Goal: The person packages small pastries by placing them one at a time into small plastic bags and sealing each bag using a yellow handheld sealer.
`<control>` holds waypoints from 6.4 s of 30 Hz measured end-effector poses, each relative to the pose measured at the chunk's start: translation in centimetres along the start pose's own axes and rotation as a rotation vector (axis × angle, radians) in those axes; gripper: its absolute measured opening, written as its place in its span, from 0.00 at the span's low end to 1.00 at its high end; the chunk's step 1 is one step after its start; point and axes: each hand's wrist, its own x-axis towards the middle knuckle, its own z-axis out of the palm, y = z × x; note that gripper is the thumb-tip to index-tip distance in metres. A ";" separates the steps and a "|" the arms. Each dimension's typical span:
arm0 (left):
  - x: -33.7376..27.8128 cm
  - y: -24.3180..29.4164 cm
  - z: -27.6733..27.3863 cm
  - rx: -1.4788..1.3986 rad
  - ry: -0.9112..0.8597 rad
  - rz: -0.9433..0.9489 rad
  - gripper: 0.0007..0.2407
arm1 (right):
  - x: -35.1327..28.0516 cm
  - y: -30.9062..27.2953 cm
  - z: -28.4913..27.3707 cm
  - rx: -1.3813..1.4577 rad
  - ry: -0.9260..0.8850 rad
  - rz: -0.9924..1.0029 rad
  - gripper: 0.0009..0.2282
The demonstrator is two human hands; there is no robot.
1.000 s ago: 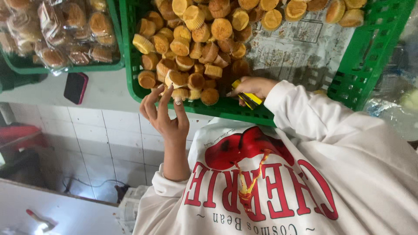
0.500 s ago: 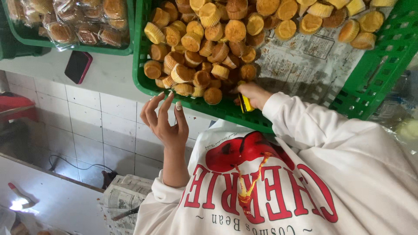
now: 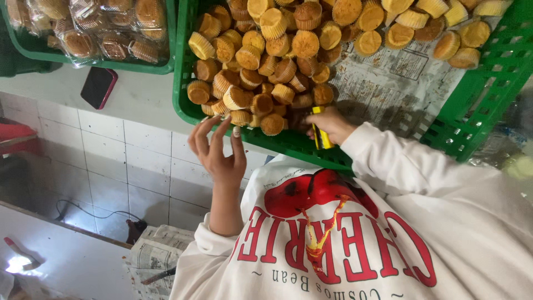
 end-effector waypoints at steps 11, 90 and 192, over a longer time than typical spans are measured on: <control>-0.3 2.2 5.2 -0.571 -0.470 -0.184 0.08 | -12.8 -1.0 -4.8 -0.515 0.189 -0.340 0.07; -6.1 21.6 16.8 -0.607 -0.260 0.818 0.08 | -12.6 16.6 -30.7 -0.107 1.289 -0.843 0.11; -2.4 5.6 8.2 -2.079 -1.126 -0.909 0.31 | -28.0 -3.6 -1.4 -0.347 0.305 -1.482 0.37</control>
